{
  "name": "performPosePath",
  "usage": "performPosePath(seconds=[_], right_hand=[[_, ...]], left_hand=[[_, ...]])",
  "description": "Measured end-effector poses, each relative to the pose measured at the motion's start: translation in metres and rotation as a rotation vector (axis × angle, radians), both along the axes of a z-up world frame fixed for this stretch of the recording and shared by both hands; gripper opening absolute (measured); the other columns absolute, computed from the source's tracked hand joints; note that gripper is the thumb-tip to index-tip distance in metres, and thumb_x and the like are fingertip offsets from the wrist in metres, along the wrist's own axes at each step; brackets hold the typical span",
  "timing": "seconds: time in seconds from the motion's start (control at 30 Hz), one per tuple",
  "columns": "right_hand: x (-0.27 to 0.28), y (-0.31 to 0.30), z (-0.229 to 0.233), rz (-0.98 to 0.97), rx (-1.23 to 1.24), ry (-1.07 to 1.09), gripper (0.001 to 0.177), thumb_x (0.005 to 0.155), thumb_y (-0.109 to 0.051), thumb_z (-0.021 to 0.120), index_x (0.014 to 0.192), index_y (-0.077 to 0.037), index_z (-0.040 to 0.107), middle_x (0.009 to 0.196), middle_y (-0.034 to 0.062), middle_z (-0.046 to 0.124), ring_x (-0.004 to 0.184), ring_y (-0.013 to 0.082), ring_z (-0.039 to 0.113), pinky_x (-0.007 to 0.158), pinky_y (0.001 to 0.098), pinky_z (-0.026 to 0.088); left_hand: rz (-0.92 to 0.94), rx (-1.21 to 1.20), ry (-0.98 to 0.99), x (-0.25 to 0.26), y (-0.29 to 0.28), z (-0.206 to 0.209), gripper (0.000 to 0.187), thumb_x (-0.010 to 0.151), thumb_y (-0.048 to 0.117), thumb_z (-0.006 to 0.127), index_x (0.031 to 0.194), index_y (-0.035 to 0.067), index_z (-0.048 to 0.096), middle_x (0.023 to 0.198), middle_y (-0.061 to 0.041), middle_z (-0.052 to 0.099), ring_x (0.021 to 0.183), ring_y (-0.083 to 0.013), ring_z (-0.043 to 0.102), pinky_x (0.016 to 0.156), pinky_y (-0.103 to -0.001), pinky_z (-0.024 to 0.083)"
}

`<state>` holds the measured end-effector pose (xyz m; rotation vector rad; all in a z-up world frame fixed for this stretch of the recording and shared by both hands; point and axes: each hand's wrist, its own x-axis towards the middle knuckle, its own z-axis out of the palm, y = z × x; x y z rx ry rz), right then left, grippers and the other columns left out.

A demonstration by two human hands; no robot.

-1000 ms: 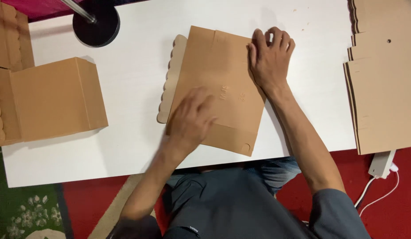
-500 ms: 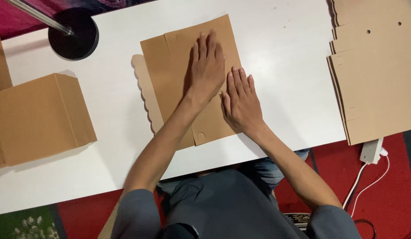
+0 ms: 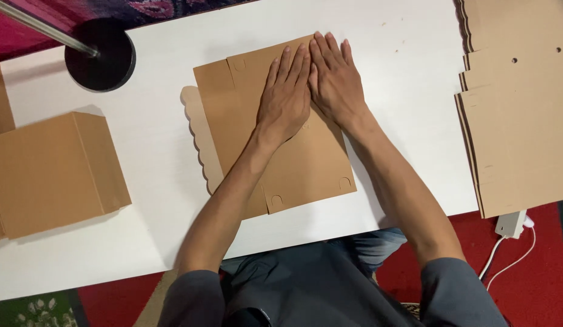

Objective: Folding a flat cardboard cutout into a finished box

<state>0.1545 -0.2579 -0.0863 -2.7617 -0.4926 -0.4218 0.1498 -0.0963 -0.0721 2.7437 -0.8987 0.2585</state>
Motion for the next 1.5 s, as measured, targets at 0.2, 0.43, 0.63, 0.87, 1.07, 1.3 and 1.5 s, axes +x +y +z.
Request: performPosePath(seconds=[0.2, 0.43, 0.63, 0.87, 1.07, 1.3, 1.5], right_hand=[[-0.032, 0.001, 0.011, 0.034, -0.028, -0.028, 0.049, 0.109, -0.014, 0.040, 0.151, 0.009, 0.045, 0.157, 0.0262, 0.044, 0.148, 0.0394, 0.035, 0.124, 0.0539, 0.021], [-0.181, 0.015, 0.016, -0.052, -0.058, -0.149, 0.049, 0.100, -0.005, 0.051, 0.147, 0.009, 0.047, 0.154, 0.0244, 0.046, 0.144, 0.0399, 0.045, 0.122, 0.0520, 0.037], [-0.266, 0.017, 0.023, -0.130, -0.006, 0.001, 0.049, 0.105, -0.010, 0.047, 0.152, 0.004, 0.040, 0.160, 0.0215, 0.039, 0.149, 0.0382, 0.040, 0.124, 0.0516, 0.034], [-0.214, -0.003, 0.021, -0.074, 0.019, 0.005, 0.046, 0.104, -0.008, 0.049, 0.148, 0.003, 0.049, 0.155, 0.0172, 0.049, 0.147, 0.0358, 0.042, 0.124, 0.0530, 0.031], [-0.122, -0.006, 0.008, -0.054, -0.147, -0.225, 0.044, 0.097, -0.012, 0.058, 0.138, 0.003, 0.063, 0.147, 0.0162, 0.059, 0.142, 0.0336, 0.048, 0.121, 0.0502, 0.033], [-0.021, -0.008, -0.013, -0.064, -0.154, -0.276, 0.046, 0.099, -0.013, 0.055, 0.141, 0.005, 0.064, 0.148, 0.0170, 0.059, 0.143, 0.0330, 0.046, 0.121, 0.0518, 0.028], [0.013, -0.005, -0.011, -0.037, -0.108, -0.086, 0.053, 0.106, -0.018, 0.045, 0.152, 0.009, 0.047, 0.160, 0.0211, 0.041, 0.150, 0.0350, 0.029, 0.124, 0.0521, 0.016]], left_hand=[[0.028, -0.029, 0.106, -0.002, -0.003, 0.002, 0.053, 0.111, 0.024, 0.028, 0.159, 0.003, 0.030, 0.167, -0.012, 0.024, 0.156, -0.0293, 0.018, 0.129, -0.044, 0.016], [0.001, 0.005, 0.065, -0.001, -0.003, 0.003, 0.052, 0.110, 0.015, 0.036, 0.159, -0.001, 0.029, 0.167, -0.012, 0.024, 0.155, -0.0319, 0.018, 0.129, -0.045, 0.015], [-0.016, -0.035, 0.109, -0.001, -0.001, 0.000, 0.051, 0.111, 0.015, 0.033, 0.159, -0.001, 0.028, 0.167, -0.013, 0.022, 0.155, -0.0326, 0.016, 0.130, -0.046, 0.015], [-0.025, -0.006, 0.067, -0.003, -0.001, 0.004, 0.050, 0.112, 0.018, 0.034, 0.158, -0.002, 0.031, 0.167, -0.014, 0.022, 0.155, -0.0338, 0.016, 0.129, -0.047, 0.015], [-0.016, -0.003, 0.078, -0.002, -0.001, 0.010, 0.052, 0.111, 0.020, 0.036, 0.158, -0.001, 0.030, 0.166, -0.014, 0.024, 0.155, -0.0337, 0.017, 0.128, -0.048, 0.015], [-0.004, 0.015, 0.073, -0.002, 0.000, 0.006, 0.052, 0.111, 0.021, 0.030, 0.159, 0.001, 0.030, 0.168, -0.012, 0.023, 0.156, -0.0318, 0.017, 0.129, -0.047, 0.016], [0.000, -0.004, -0.007, 0.000, 0.001, 0.003, 0.053, 0.108, 0.018, 0.038, 0.159, 0.004, 0.033, 0.166, -0.010, 0.028, 0.155, -0.0309, 0.023, 0.129, -0.047, 0.020]])
